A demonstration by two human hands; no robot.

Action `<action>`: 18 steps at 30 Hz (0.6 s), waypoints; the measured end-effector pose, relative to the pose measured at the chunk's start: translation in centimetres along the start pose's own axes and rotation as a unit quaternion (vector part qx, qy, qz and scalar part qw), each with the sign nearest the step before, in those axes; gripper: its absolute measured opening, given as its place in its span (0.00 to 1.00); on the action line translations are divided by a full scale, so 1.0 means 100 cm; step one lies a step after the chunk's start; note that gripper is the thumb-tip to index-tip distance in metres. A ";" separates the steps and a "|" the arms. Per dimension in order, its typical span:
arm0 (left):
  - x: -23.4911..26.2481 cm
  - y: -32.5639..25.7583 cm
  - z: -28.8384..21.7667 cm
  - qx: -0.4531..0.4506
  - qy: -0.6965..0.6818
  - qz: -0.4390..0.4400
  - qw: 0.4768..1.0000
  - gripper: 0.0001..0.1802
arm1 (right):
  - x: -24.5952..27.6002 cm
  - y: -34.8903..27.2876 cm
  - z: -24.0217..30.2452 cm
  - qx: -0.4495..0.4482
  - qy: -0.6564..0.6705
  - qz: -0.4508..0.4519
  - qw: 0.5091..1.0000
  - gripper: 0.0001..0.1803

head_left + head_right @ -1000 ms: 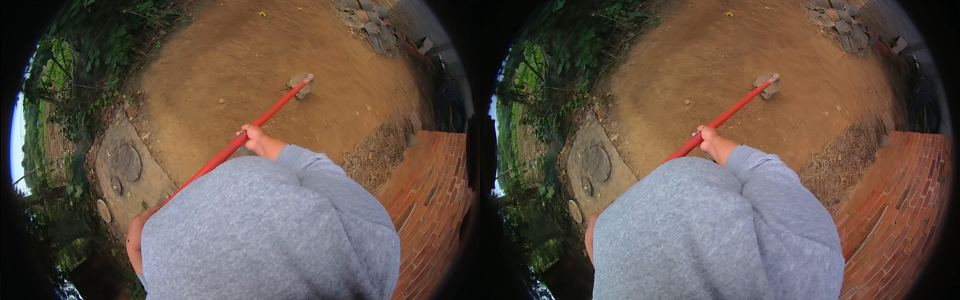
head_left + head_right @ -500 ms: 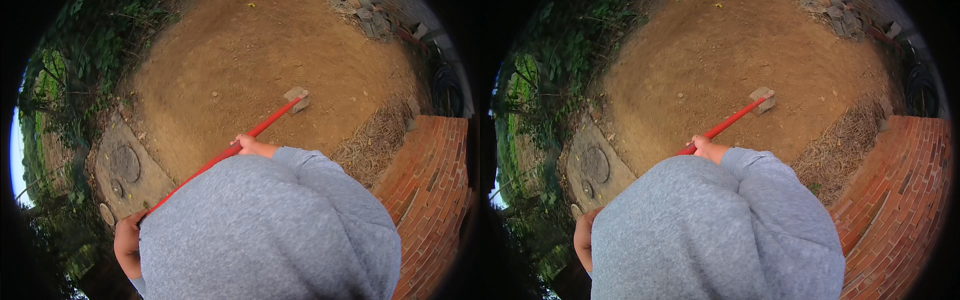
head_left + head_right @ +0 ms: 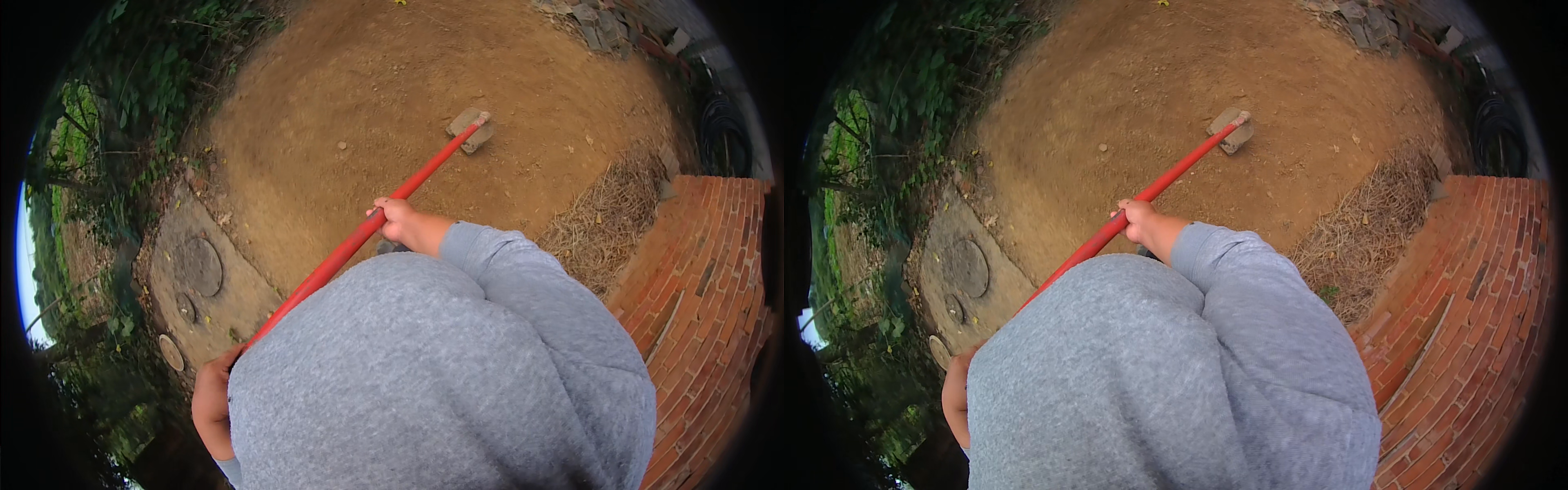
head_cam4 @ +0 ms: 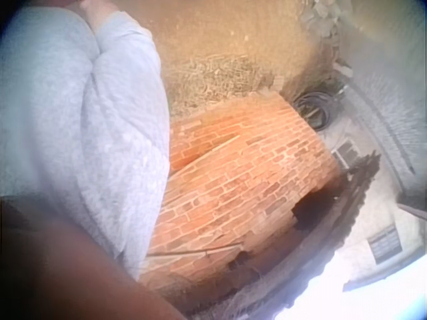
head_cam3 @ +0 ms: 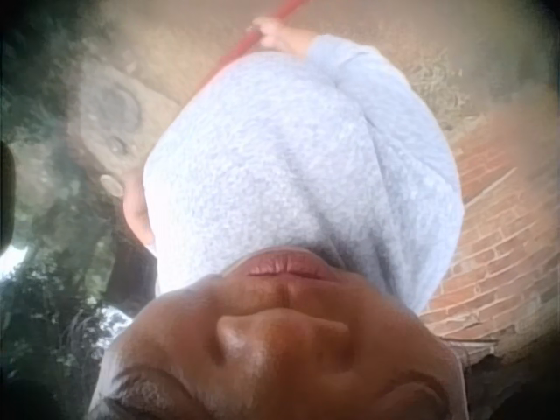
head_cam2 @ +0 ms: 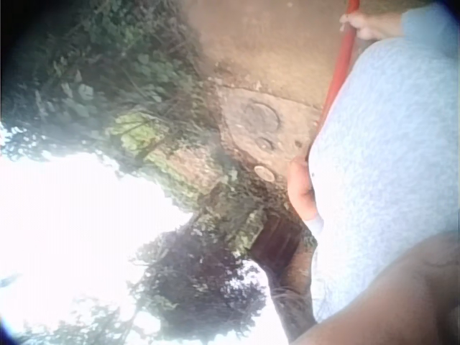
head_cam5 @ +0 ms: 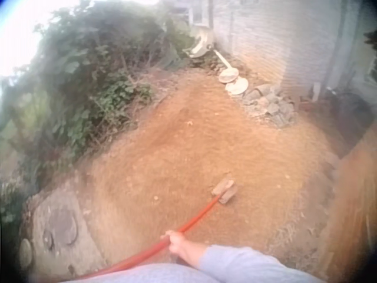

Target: The person uses a red-handled hoe to repeatedly rake and level a patch of bare soil in a garden area. The person moves the tool back and forth across the ground to smooth the surface.

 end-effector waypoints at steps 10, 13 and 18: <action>0.034 -0.031 0.052 0.003 0.137 0.038 0.990 0.20 | 0.026 0.005 -0.068 -0.111 -0.075 0.089 0.987 0.05; 0.016 -0.018 0.055 -0.005 0.059 0.045 0.997 0.19 | 0.033 -0.003 -0.050 -0.072 -0.024 0.047 0.996 0.06; -0.006 -0.004 0.028 0.026 0.007 0.089 0.996 0.19 | 0.045 -0.007 0.000 0.026 0.012 0.030 0.999 0.09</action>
Point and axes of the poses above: each hand's wrist, its own y-axis towards the middle knuckle, its own x-axis out of the back of the hand, z = x × y, the point moved 3 cm from there along y, towards the middle knuckle, and after that the axes turned 7 degrees about y, right-handed, at the moved point
